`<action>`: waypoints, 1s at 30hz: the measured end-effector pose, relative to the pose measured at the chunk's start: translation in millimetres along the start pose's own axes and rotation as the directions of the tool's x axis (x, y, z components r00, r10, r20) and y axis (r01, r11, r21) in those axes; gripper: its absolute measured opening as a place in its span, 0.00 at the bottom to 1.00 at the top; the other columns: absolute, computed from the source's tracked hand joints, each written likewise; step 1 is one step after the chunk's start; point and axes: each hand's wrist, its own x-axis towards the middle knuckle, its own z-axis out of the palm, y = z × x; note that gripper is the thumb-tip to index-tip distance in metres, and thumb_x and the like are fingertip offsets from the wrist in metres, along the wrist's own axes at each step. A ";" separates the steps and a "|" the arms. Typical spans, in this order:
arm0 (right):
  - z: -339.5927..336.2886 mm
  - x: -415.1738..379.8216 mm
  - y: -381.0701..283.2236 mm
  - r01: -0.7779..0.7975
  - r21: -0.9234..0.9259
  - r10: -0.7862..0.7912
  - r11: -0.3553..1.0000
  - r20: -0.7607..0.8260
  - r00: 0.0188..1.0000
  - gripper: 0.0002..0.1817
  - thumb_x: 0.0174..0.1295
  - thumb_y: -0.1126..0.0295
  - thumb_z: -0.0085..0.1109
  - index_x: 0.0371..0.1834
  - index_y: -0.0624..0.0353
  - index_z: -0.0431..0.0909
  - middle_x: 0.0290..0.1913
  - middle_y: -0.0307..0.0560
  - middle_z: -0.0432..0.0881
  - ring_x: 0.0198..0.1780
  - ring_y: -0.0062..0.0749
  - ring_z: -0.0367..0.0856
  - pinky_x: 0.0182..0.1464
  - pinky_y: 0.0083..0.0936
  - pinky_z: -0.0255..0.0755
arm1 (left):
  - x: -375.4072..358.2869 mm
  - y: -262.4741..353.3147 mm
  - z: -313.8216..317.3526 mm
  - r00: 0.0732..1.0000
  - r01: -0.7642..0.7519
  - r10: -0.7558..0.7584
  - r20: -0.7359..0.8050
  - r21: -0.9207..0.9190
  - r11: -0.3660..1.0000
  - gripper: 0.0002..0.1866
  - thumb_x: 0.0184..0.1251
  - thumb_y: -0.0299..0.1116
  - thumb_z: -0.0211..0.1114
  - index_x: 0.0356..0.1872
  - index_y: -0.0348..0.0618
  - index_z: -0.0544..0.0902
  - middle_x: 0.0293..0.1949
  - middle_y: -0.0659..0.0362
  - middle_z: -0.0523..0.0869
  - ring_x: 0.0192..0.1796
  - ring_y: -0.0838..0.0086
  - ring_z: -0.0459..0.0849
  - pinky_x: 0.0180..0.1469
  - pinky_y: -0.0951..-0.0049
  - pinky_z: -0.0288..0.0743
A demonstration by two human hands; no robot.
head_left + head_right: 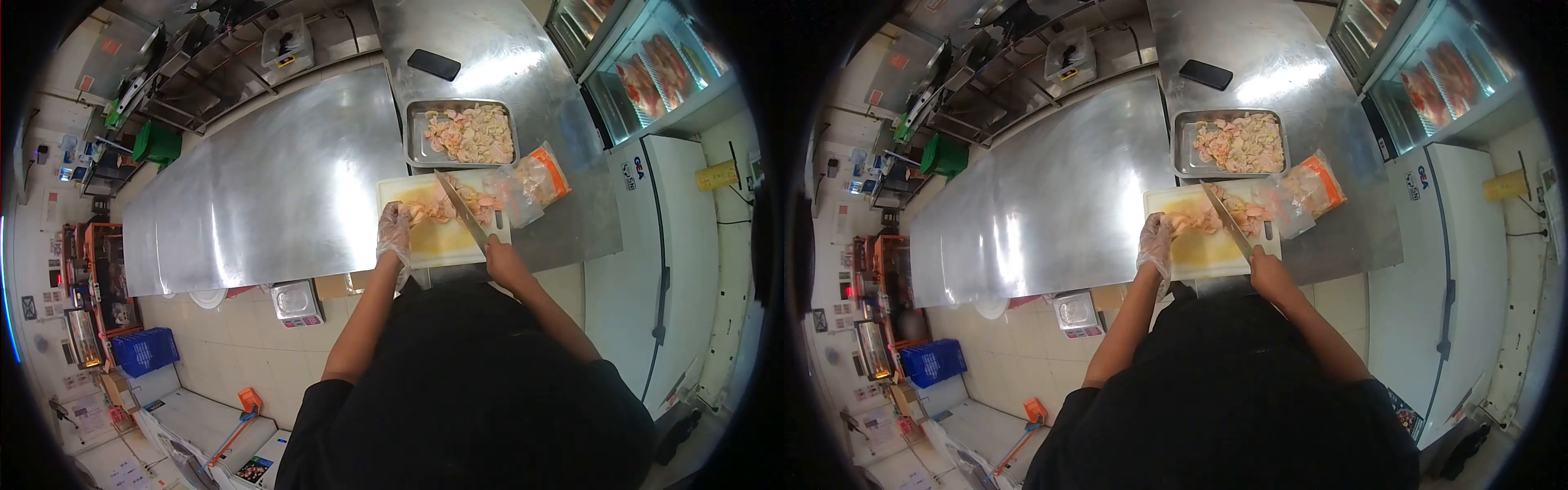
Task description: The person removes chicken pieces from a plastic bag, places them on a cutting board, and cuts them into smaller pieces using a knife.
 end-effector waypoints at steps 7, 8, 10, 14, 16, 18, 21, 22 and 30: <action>23.6 6.9 -3.7 0.127 0.015 -0.128 0.992 0.110 0.986 0.11 0.72 0.66 0.44 0.41 0.66 0.66 0.28 0.69 0.80 0.35 0.68 0.80 0.40 0.58 0.71 | 1.2 -3.8 -17.1 1.000 0.003 -0.003 -0.016 0.003 1.000 0.08 0.75 0.31 0.57 0.50 0.42 0.75 0.39 0.61 0.82 0.37 0.80 0.81 0.40 0.78 0.79; 26.4 8.5 -1.1 0.088 -0.038 -0.083 0.995 0.131 0.988 0.11 0.72 0.67 0.43 0.41 0.66 0.67 0.28 0.69 0.80 0.35 0.66 0.81 0.41 0.58 0.72 | 0.4 -1.0 -19.6 0.999 0.007 -0.007 -0.034 0.007 1.000 0.08 0.75 0.31 0.57 0.50 0.42 0.75 0.39 0.62 0.82 0.38 0.80 0.80 0.40 0.79 0.79; 20.9 11.9 -5.4 0.059 -0.096 -0.044 0.994 0.154 0.987 0.11 0.71 0.67 0.43 0.42 0.66 0.68 0.29 0.69 0.81 0.36 0.65 0.82 0.42 0.57 0.73 | -3.5 4.3 -26.5 0.997 -0.058 0.053 -0.063 -0.071 0.996 0.08 0.76 0.31 0.57 0.50 0.42 0.75 0.39 0.62 0.82 0.38 0.80 0.80 0.42 0.78 0.78; 19.7 14.9 5.4 -0.020 -0.137 0.031 0.990 0.076 0.997 0.10 0.72 0.67 0.43 0.42 0.65 0.67 0.29 0.68 0.81 0.35 0.65 0.82 0.40 0.57 0.74 | -15.5 20.6 -48.9 0.979 -0.181 0.162 -0.127 -0.155 0.971 0.08 0.76 0.31 0.57 0.51 0.42 0.74 0.39 0.63 0.80 0.41 0.81 0.77 0.46 0.77 0.76; 19.9 18.1 6.9 -0.028 -0.147 0.030 0.989 0.011 0.999 0.11 0.72 0.67 0.43 0.41 0.65 0.67 0.27 0.68 0.81 0.34 0.66 0.81 0.38 0.57 0.73 | -26.1 42.7 -51.4 0.973 -0.212 0.190 -0.129 -0.186 0.959 0.08 0.76 0.31 0.57 0.50 0.42 0.73 0.41 0.63 0.80 0.43 0.81 0.76 0.49 0.77 0.75; 16.0 16.0 1.1 -0.077 -0.146 0.080 0.986 0.015 0.997 0.10 0.71 0.68 0.42 0.43 0.65 0.67 0.30 0.68 0.81 0.37 0.64 0.83 0.41 0.56 0.74 | -33.6 57.6 -55.1 0.960 -0.277 0.270 -0.072 -0.128 0.952 0.07 0.76 0.32 0.57 0.49 0.43 0.73 0.41 0.63 0.80 0.42 0.81 0.76 0.48 0.78 0.74; 15.8 8.6 -13.1 0.031 -0.112 -0.018 0.993 0.110 0.994 0.10 0.71 0.68 0.43 0.43 0.65 0.67 0.30 0.68 0.81 0.36 0.64 0.83 0.41 0.55 0.75 | -33.2 71.8 -45.3 0.955 -0.297 0.297 -0.018 -0.067 0.952 0.07 0.77 0.31 0.55 0.49 0.41 0.73 0.40 0.61 0.79 0.42 0.79 0.77 0.47 0.78 0.74; 18.2 7.5 -11.7 0.032 -0.115 -0.019 0.993 0.112 0.994 0.10 0.71 0.68 0.43 0.43 0.65 0.67 0.30 0.68 0.81 0.36 0.64 0.83 0.41 0.55 0.75 | -34.4 81.2 -37.4 0.955 -0.298 0.298 0.009 0.015 0.955 0.08 0.77 0.31 0.54 0.50 0.39 0.73 0.39 0.60 0.79 0.41 0.78 0.77 0.47 0.78 0.73; 10.9 17.7 10.5 -0.037 -0.142 0.044 0.989 0.043 0.998 0.12 0.72 0.65 0.43 0.42 0.65 0.67 0.30 0.69 0.81 0.36 0.68 0.81 0.42 0.58 0.72 | -39.8 125.9 -6.8 0.948 -0.315 0.306 0.090 0.108 0.943 0.09 0.78 0.36 0.55 0.49 0.43 0.74 0.37 0.63 0.77 0.37 0.80 0.74 0.40 0.78 0.72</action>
